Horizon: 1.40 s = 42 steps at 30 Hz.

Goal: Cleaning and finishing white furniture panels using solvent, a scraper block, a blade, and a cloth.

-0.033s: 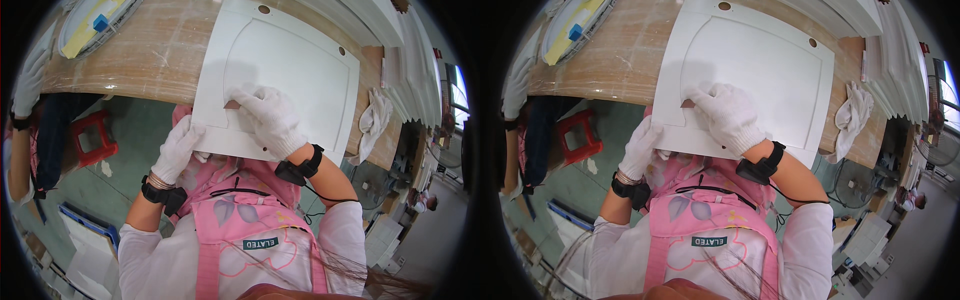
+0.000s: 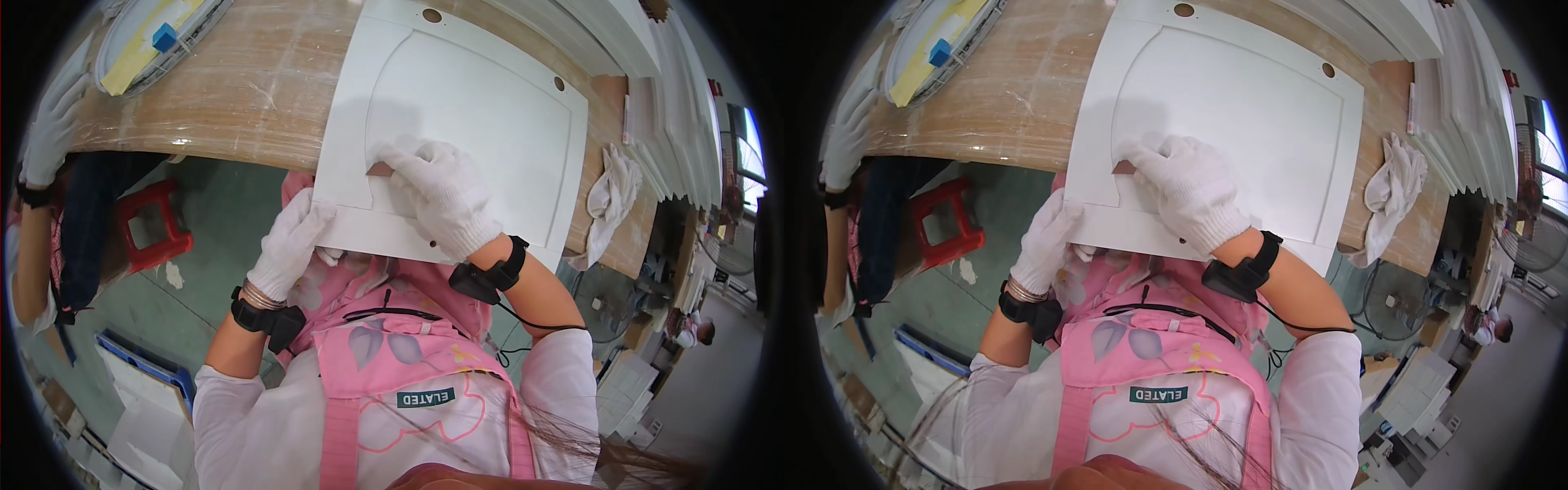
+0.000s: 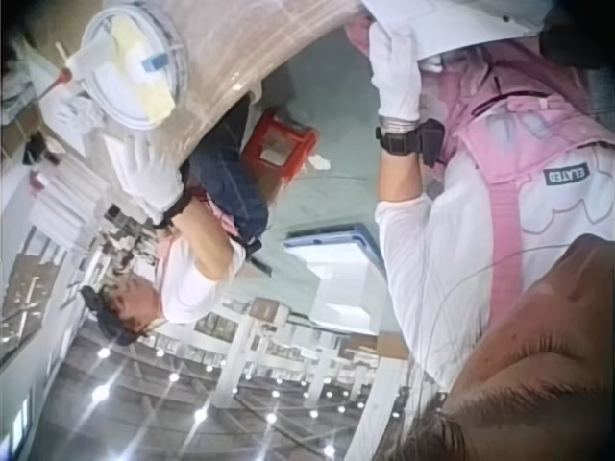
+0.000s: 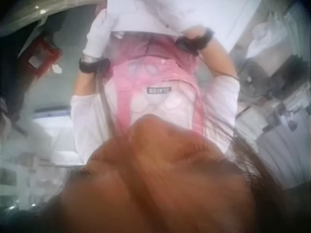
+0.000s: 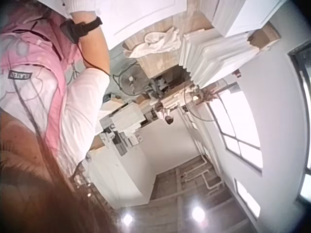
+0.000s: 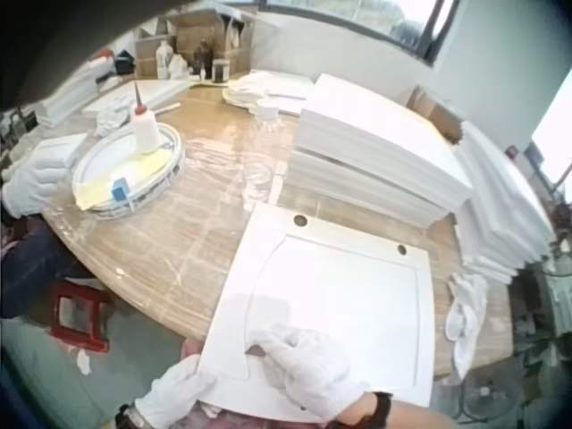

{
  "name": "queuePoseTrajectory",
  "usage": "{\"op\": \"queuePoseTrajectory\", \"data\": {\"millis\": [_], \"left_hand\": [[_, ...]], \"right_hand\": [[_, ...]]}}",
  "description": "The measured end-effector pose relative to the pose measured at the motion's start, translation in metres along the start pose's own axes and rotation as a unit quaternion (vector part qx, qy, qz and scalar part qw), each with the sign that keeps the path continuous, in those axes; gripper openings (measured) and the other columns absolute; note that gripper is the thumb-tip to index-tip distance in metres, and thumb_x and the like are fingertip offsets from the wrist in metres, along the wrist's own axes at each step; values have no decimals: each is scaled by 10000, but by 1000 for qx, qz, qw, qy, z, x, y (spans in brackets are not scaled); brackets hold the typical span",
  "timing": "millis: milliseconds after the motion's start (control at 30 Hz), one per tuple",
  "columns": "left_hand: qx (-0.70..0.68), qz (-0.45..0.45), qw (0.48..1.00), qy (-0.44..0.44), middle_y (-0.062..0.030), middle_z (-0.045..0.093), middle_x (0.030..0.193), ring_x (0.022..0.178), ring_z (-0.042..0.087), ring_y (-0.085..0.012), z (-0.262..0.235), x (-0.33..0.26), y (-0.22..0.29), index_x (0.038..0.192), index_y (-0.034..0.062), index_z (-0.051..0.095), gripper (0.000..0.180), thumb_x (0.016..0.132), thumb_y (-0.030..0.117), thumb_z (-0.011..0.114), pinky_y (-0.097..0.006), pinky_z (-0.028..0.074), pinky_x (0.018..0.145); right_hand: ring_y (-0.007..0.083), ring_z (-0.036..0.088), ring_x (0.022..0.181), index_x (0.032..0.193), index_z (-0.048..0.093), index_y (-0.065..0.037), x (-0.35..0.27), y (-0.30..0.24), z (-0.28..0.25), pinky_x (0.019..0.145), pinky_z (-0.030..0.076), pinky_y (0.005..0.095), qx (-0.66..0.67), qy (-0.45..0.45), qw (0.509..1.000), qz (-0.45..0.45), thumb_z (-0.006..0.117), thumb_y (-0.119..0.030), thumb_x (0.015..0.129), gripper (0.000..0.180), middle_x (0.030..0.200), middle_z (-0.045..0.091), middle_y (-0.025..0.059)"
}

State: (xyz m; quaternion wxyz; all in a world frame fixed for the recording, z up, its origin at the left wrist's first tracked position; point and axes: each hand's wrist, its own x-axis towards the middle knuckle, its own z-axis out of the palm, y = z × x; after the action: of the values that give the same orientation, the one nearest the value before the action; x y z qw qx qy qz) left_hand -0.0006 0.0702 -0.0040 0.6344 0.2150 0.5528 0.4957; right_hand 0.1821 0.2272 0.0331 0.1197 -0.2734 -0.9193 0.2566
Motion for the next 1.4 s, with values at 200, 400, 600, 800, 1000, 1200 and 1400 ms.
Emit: {"op": "queuePoseTrajectory", "data": {"millis": [200,400,600,800,1000,1200,1400], "left_hand": [[7,-5,1000,4,-33,606,748,582,558,-82,1,-1,1,1167,-1,546,403,1037,381,539,-232,479,525],[10,1,1000,-4,-36,610,756,593,567,-82,-1,-2,0,1184,-2,541,407,1039,379,536,-234,489,522],[9,-10,1000,-1,-38,611,758,594,570,-87,-2,1,-1,1193,1,539,411,1039,382,539,-237,495,527],[13,-8,1000,-1,-41,612,762,581,577,-94,-1,0,1,1241,2,522,457,1034,409,531,-241,492,515],[2,-9,1000,-2,-35,613,752,595,578,-86,-2,1,-1,1179,2,540,402,1036,378,548,-233,498,526],[-2,1,1000,-8,-36,616,756,592,580,-86,-3,1,-4,1176,3,544,403,1039,381,541,-231,500,528],[-1,1,1000,-9,-37,617,761,597,583,-86,-3,1,-4,1178,4,547,407,1039,386,537,-231,501,528]], "right_hand": [[268,640,715,1174,708,-181,1,4,2,616,504,373,-6,32,999,-15,621,28,769,464,774,634,94],[294,624,700,1165,711,-182,1,4,4,611,491,395,-23,36,999,-2,639,8,777,438,763,620,109],[310,618,708,1153,716,-181,5,4,-3,612,486,414,-10,30,999,-23,654,-12,780,414,750,617,112],[310,607,705,1150,718,-179,5,7,-4,615,483,422,-36,20,999,-34,674,-49,785,391,735,604,108],[320,633,758,1086,665,-239,6,5,-6,634,510,420,-53,6,998,-28,581,-106,828,303,803,623,95],[300,590,706,1126,716,-206,6,6,-3,604,473,413,-35,29,998,-44,679,-68,785,370,720,585,99],[296,592,708,1108,723,-221,7,3,-7,617,477,419,-17,29,999,-32,678,-68,779,365,719,584,94]]}}
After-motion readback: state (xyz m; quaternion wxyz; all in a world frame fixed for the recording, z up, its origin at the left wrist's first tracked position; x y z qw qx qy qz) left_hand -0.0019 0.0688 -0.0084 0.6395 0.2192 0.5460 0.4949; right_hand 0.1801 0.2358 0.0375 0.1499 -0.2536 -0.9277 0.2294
